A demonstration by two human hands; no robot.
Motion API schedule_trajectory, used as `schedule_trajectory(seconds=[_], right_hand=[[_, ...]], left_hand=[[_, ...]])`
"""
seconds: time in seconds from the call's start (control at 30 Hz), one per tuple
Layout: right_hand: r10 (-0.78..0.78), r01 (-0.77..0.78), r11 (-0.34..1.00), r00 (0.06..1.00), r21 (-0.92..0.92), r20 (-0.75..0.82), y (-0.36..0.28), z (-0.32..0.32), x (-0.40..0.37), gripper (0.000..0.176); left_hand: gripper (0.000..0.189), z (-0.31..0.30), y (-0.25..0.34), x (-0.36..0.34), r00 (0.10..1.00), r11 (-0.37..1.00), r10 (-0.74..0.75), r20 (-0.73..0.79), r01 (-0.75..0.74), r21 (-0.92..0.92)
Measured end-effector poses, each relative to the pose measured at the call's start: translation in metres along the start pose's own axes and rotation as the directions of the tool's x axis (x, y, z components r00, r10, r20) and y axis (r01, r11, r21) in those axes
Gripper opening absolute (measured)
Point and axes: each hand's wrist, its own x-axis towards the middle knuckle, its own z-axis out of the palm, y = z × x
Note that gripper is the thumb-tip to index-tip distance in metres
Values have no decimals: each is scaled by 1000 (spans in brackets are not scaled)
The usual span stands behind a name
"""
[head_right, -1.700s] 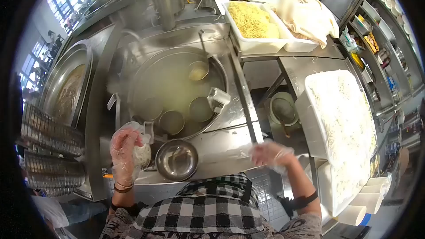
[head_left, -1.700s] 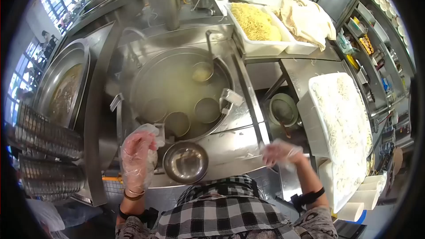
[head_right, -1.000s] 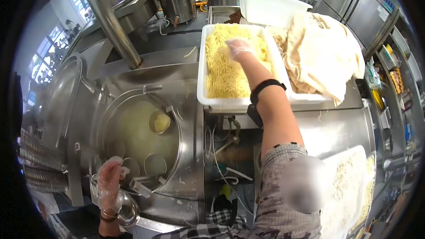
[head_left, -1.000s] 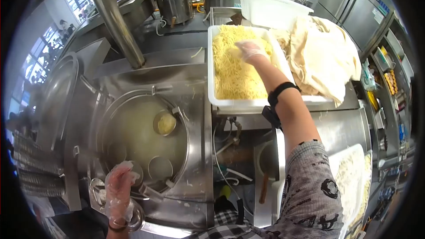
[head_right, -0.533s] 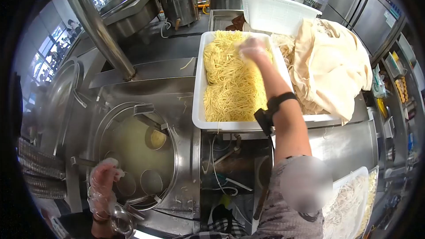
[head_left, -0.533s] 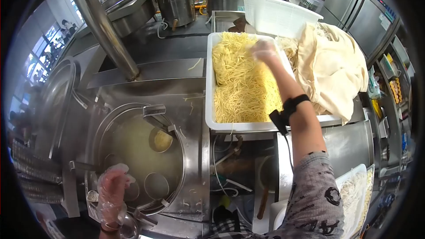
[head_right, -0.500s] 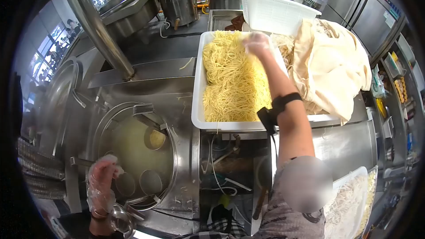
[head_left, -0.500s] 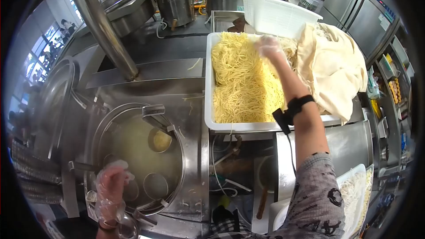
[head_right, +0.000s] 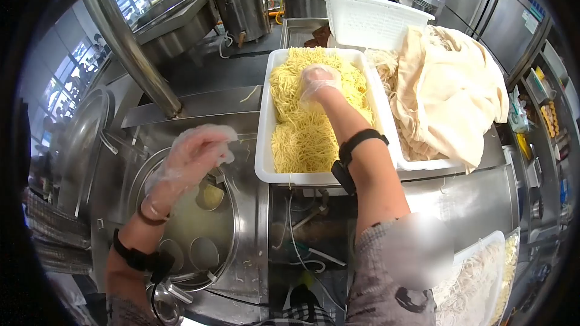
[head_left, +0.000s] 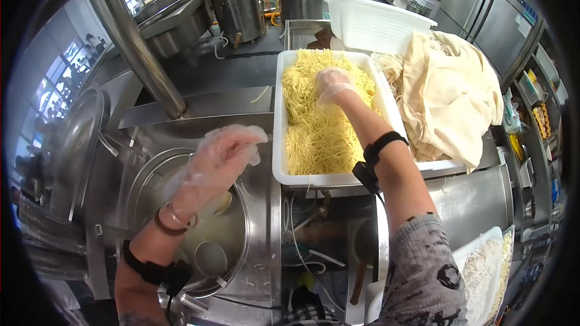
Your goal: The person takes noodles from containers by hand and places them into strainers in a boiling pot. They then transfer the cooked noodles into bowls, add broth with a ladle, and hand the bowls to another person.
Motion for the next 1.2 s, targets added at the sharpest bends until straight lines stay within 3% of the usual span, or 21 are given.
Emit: schedule_trajectory(seconds=[0.13,0.17,0.2,0.23,0.37,0.43,0.57,0.6,0.63,0.67,0.77,0.8,0.87,0.9,0.93,0.97,1.0,1.07,1.13,1.17,1.2], right_hand=[[204,-178,960,974,216,-103,14,-73,3,27],[230,-110,934,913,340,-337,21,-84,-2,29],[20,-16,1000,920,13,-391,35,-96,6,33],[300,34,743,876,669,-378,48,-100,20,37],[245,56,727,910,684,-335,59,-135,12,33],[25,-45,998,940,-49,-341,69,-134,17,36],[-85,335,863,835,379,-543,103,-187,14,32],[-88,460,747,784,480,-615,108,-215,5,31],[538,-309,770,785,558,-307,2,-265,-72,18],[538,-310,771,784,556,-309,10,-265,-66,18],[165,281,640,858,715,-486,48,-257,-26,14],[163,285,639,858,715,-488,46,-251,-28,14],[-94,374,893,699,250,-708,28,-235,-48,16],[-252,363,932,610,-17,-751,18,-225,-58,17],[-414,315,906,525,-283,-744,12,-216,-62,18],[-413,315,906,522,-282,-746,12,-196,-56,18],[-212,630,743,542,227,-813,12,-163,-43,21],[60,608,-337,776,719,-628,6,-115,-27,29],[35,263,-107,965,959,-261,-32,-108,-90,31],[-26,141,147,990,979,-139,-34,-102,-96,32],[-56,27,397,998,918,-5,-35,-97,-101,33]], left_hand=[[18,-8,1,43,997,996,77,19,-77,33],[18,-10,8,59,1000,1000,14,-24,-13,16],[19,-11,14,73,996,999,-51,-67,50,-5],[19,-12,21,84,996,999,-53,-66,53,-6],[21,-12,26,129,993,992,-30,-118,44,122],[24,-7,30,145,998,965,-23,-64,39,261],[26,2,33,168,998,947,-67,-6,66,314],[26,2,30,179,990,877,122,75,-143,459],[27,3,29,188,939,746,294,180,-343,571],[27,3,32,194,938,747,296,179,-344,569],[26,15,51,211,634,219,685,360,-650,727],[26,22,56,216,493,10,749,443,-676,737],[26,34,57,227,347,-212,768,538,-656,725],[25,44,46,234,614,404,743,266,-728,553],[24,54,41,239,861,849,499,100,-509,141],[22,65,66,210,999,917,34,42,-15,-399],[22,67,62,213,999,918,35,39,-17,-396],[23,67,47,218,978,766,201,-52,-190,-613],[23,47,50,199,908,861,413,-62,-412,-298],[23,36,51,187,801,800,599,14,-599,46],[23,32,49,176,804,803,595,5,-594,54]])
